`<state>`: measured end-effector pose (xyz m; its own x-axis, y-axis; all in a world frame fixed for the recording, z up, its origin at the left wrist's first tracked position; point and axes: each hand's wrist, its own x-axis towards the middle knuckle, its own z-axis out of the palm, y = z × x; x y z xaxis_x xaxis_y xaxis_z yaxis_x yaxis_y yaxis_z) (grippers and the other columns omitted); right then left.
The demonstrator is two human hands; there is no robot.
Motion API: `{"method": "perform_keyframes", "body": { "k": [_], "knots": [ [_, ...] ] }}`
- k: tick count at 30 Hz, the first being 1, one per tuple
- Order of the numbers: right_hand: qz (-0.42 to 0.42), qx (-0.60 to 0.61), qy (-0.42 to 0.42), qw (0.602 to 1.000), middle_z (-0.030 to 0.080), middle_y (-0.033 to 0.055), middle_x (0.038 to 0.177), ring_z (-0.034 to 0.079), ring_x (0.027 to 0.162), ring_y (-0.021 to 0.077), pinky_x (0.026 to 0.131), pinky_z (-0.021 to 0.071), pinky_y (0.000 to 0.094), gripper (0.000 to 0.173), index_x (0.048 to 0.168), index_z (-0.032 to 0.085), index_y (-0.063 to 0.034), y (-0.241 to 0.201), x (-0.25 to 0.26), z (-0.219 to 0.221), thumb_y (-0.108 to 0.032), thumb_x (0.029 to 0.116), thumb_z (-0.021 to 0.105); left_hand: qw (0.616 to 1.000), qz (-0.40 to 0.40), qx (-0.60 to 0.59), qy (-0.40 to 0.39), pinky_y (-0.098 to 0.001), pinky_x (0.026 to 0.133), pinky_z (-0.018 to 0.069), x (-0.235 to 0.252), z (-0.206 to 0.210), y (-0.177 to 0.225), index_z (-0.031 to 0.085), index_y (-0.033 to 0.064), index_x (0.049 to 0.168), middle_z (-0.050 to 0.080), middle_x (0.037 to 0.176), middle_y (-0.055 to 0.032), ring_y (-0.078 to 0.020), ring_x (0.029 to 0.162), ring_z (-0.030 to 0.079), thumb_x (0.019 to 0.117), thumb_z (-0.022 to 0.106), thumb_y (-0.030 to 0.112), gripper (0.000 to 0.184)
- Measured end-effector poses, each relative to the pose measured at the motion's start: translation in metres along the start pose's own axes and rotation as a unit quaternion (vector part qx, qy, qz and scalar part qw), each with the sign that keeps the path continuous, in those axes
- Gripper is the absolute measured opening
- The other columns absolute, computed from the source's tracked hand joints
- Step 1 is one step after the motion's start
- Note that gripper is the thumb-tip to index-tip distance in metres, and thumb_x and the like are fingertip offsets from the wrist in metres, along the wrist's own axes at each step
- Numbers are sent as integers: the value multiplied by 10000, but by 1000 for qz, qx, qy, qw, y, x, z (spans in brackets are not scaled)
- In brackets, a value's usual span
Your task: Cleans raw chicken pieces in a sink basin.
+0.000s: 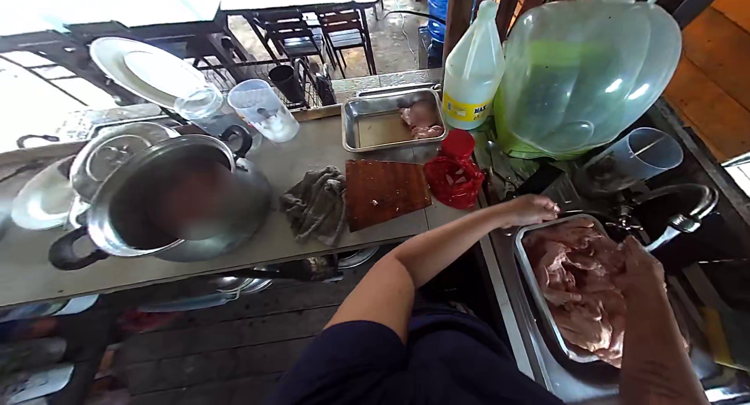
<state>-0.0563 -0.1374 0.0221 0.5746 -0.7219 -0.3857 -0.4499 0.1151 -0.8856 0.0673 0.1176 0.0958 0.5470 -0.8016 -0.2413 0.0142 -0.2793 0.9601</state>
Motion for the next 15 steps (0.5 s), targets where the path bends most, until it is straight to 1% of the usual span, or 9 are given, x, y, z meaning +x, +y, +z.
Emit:
{"method": "perform_keyframes", "body": {
  "k": [1,2,3,4,7,9,10,12,15],
  "knots": [
    [-2,-12,13,1000,436,-55,586,422,468,52,489,432,249,445,853,539,-92,-2,-1,4,-436,1103,406,1000,8,16,25,-325,917,492,-6,-18,3,561,-44,1375,629,1265,-204,-177,1032,598,1072,514,114,345],
    [4,-16,17,1000,456,-30,638,437,503,68,518,445,271,455,957,581,-42,-4,0,6,-433,1107,401,997,17,42,55,-387,977,504,-11,-37,3,564,-48,1378,638,1280,-232,-237,1102,630,1067,530,116,353],
    [9,-20,16,1000,459,-31,648,443,505,62,517,451,265,436,1003,580,-40,-4,2,7,-417,1113,392,993,24,76,85,-441,1009,510,-16,-56,2,572,-52,1377,647,1282,-251,-289,1139,650,1057,548,118,363],
    [12,-28,14,999,450,-55,612,426,467,37,472,431,225,383,979,575,-69,-1,6,9,-379,1115,396,986,19,120,114,-470,1011,517,-20,-76,0,575,-42,1379,654,1277,-249,-307,1146,660,1051,559,133,372],
    [27,-56,-27,998,454,-59,659,399,474,24,437,383,195,137,1127,587,-70,6,15,7,-158,1053,513,947,-45,263,179,-544,1037,504,-35,-137,-12,603,-1,1359,663,1286,-215,-337,1198,648,1043,561,203,379],
    [-3,-44,-44,998,494,-21,773,471,560,40,521,454,223,269,1296,512,-21,12,21,2,-77,1033,508,918,-87,326,207,-589,1024,488,-46,-175,-25,652,2,1286,674,1242,-217,-367,1197,636,1031,564,223,350],
    [-24,-48,-53,997,532,-12,785,513,585,40,552,492,230,255,1263,517,-4,13,19,1,-55,1013,521,906,-107,345,219,-609,1005,489,-52,-191,-30,678,4,1240,680,1219,-224,-383,1188,637,1023,567,227,330],
    [-47,-108,-70,991,603,31,889,565,693,51,656,533,255,267,1253,565,25,9,5,0,-87,1011,554,890,-144,361,238,-637,1001,485,-65,-226,-38,712,6,1177,683,1209,-234,-406,1189,634,1009,585,228,305],
    [0,-145,-50,988,636,134,1170,628,920,166,819,554,369,407,1418,524,-25,4,-15,5,-206,1054,536,873,-187,353,281,-650,1016,468,-81,-294,-51,702,-5,1209,668,1243,-270,-430,1212,620,1001,595,231,333]
  ]
}}
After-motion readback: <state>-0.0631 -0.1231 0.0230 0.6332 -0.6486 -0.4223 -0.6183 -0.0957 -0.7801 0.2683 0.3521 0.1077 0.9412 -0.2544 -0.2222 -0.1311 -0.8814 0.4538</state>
